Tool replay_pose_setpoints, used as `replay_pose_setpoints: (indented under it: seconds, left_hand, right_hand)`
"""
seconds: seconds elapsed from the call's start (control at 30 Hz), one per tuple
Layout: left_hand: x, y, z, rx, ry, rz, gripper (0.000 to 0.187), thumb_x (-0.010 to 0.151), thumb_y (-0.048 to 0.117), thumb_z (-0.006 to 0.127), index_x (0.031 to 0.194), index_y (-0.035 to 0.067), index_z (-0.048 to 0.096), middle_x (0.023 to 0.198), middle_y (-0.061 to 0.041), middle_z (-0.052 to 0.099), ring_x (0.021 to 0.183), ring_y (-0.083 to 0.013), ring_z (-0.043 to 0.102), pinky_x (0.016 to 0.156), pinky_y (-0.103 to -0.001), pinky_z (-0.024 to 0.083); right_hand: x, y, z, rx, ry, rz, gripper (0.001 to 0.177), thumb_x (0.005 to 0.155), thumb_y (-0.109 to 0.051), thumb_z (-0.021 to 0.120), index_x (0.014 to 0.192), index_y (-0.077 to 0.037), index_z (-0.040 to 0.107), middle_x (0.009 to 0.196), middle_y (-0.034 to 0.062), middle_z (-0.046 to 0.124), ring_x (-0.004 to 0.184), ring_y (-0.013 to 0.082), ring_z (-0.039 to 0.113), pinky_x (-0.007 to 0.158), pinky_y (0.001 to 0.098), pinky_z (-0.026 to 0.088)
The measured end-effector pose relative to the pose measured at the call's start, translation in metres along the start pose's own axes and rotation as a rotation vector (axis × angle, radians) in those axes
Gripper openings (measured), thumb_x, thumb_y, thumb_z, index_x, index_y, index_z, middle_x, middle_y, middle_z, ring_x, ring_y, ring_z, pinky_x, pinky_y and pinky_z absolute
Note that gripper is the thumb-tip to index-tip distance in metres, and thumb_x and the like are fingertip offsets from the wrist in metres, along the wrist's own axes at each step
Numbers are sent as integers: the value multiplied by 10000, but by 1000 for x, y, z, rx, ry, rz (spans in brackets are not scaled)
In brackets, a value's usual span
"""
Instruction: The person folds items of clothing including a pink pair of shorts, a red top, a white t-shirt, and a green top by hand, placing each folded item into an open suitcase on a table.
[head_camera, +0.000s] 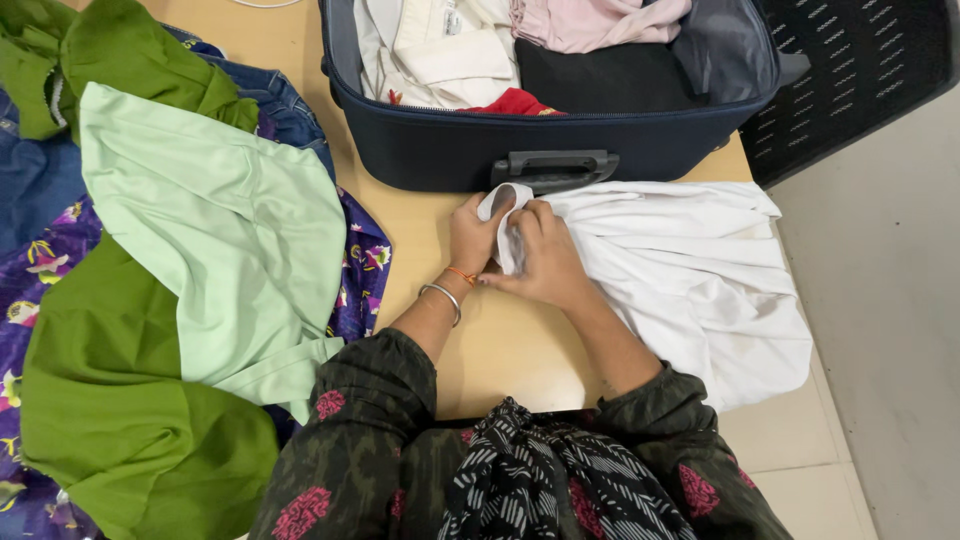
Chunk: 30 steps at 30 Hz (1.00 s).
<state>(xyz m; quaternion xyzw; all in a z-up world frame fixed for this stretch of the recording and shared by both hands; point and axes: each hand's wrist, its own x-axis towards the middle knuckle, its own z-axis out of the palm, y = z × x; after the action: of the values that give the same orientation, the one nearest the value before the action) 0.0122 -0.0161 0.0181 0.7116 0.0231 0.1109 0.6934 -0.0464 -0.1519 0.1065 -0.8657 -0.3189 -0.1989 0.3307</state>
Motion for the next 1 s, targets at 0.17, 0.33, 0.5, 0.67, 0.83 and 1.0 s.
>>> replay_pose_setpoints:
  seconds: [0.17,0.33,0.5,0.67,0.83,1.0]
  left_hand:
    - [7,-11,0,15,36,130,366,903,341,772,865,-13,689,735,-126,715,648,-118,598,614,-335,518]
    - [4,-11,4,60,54,126,373,911,298,794,804,-20,632,695,-128,663,650,-121,512,612,-330,498]
    - [-3,1,3,-55,-109,208,259,902,232,790,945,27,637,841,-70,722,770,-86,629,682,-289,531]
    - [-4,4,5,16,-134,256,280,889,197,803,995,23,612,902,-84,709,815,-142,668,723,-303,542]
    - [-3,-2,8,60,-124,251,248,894,165,788,998,17,618,897,-88,714,801,-159,678,713,-300,536]
    - [4,-21,7,-96,-5,336,150,903,23,701,1030,13,622,940,-89,700,876,-161,669,786,-297,548]
  right_hand:
    - [-7,2,19,-143,-38,37,482,655,-177,828,1054,-50,590,1117,154,584,1054,375,589,916,454,428]
    - [-17,37,20,85,186,158,212,792,65,625,973,-45,630,949,82,698,858,234,660,697,320,512]
    - [-24,76,19,279,377,372,176,848,102,504,926,-14,610,718,34,580,590,76,487,514,256,366]
    - [-26,101,12,291,430,479,224,861,106,423,914,-19,600,634,-7,469,571,38,394,516,270,312]
    - [-12,81,-5,89,260,332,142,880,19,580,1009,-29,616,777,95,677,596,203,598,581,304,439]
    - [-11,62,-25,74,-68,97,549,687,-142,818,1161,-25,566,976,175,734,893,365,715,804,447,516]
